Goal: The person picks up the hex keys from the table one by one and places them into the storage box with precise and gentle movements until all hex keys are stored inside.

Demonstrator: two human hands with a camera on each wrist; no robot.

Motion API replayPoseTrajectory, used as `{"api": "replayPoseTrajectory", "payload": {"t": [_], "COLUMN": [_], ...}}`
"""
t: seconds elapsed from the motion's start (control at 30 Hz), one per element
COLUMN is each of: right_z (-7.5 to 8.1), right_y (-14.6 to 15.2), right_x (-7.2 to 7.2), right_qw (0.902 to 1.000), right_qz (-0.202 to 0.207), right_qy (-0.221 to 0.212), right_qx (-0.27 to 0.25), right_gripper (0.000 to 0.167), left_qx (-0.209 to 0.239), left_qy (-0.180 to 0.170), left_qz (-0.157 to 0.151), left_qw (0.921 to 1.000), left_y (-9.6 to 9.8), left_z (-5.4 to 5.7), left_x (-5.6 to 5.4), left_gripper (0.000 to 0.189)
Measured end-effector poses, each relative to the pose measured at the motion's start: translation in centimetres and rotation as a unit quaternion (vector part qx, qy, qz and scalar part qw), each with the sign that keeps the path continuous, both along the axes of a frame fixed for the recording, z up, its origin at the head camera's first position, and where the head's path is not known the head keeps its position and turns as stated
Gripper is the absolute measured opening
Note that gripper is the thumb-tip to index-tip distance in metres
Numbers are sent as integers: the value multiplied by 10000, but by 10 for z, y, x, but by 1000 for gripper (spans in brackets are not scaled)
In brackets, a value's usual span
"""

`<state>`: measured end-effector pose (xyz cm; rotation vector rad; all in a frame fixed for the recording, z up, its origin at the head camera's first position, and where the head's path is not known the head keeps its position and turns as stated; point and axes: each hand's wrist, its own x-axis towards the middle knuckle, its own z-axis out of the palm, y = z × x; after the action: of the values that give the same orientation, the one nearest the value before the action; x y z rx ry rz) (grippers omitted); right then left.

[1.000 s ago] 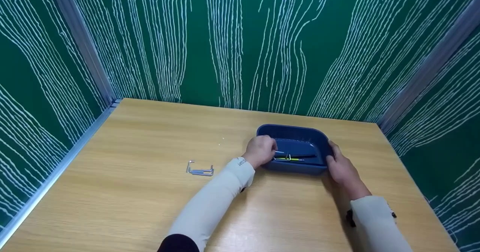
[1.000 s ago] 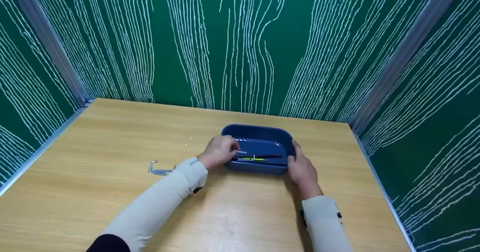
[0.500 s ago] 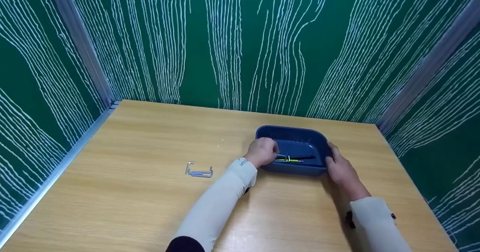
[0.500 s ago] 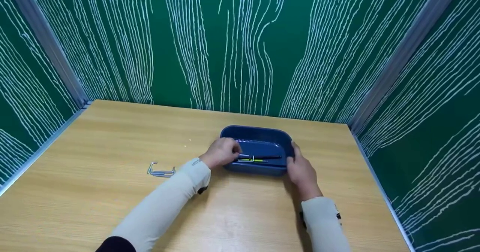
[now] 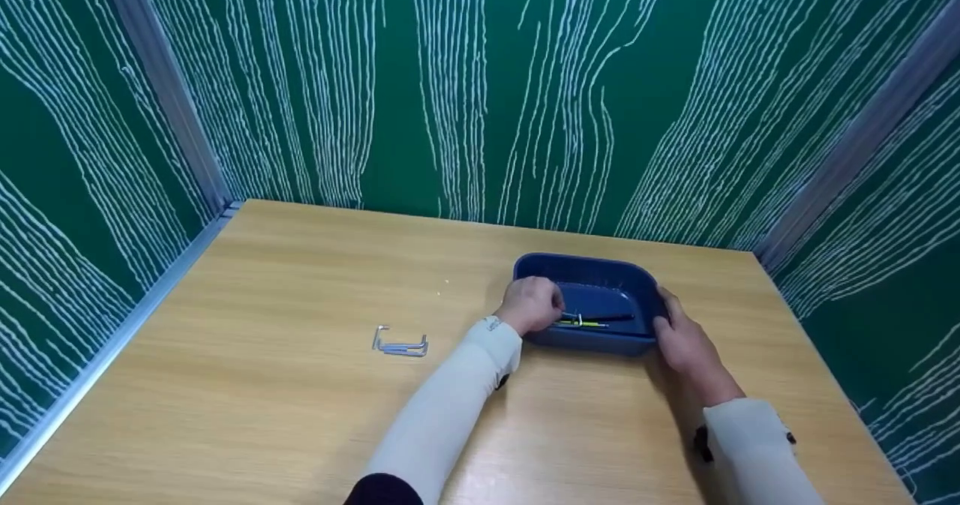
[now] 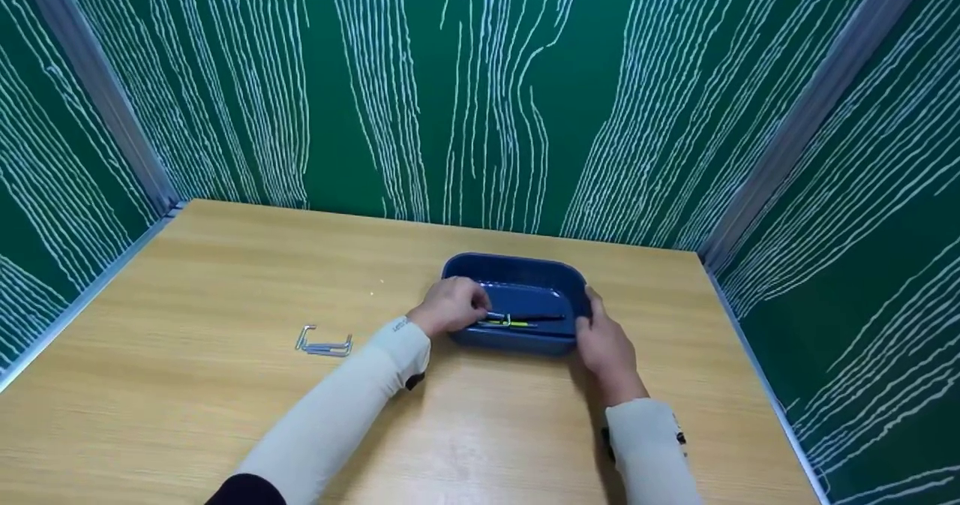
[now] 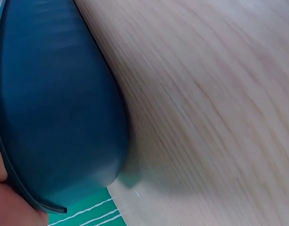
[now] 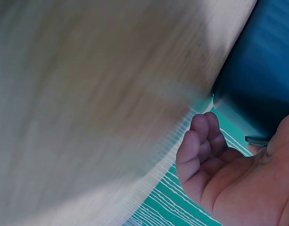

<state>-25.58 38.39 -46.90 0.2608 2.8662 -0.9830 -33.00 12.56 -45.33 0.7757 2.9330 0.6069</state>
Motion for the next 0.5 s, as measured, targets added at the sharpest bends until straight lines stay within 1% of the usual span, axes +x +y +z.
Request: {"api": "replayPoseTrajectory", "payload": {"t": [0.07,0.33,0.5], "right_z": [1,2,0], "right_y": [0,-1,-1], "right_x": [0,1,0], "right_qw": [10000,9987,9985], "right_qz": [-43,-193,-190], "right_qy": [-17,-230,-261], "right_qx": [-12,-422,-431], "right_gripper": [59,59,59], "left_qx": [-48,-174,-194], "left_qy": [41,-37,-182], "left_qz": [-46,-79,75], "left_qw": [10000,9998,9996], "left_y": [0,1,1], "left_z": [0,3,3], "left_x": [0,1,2], "left_gripper": [9,9,14]}}
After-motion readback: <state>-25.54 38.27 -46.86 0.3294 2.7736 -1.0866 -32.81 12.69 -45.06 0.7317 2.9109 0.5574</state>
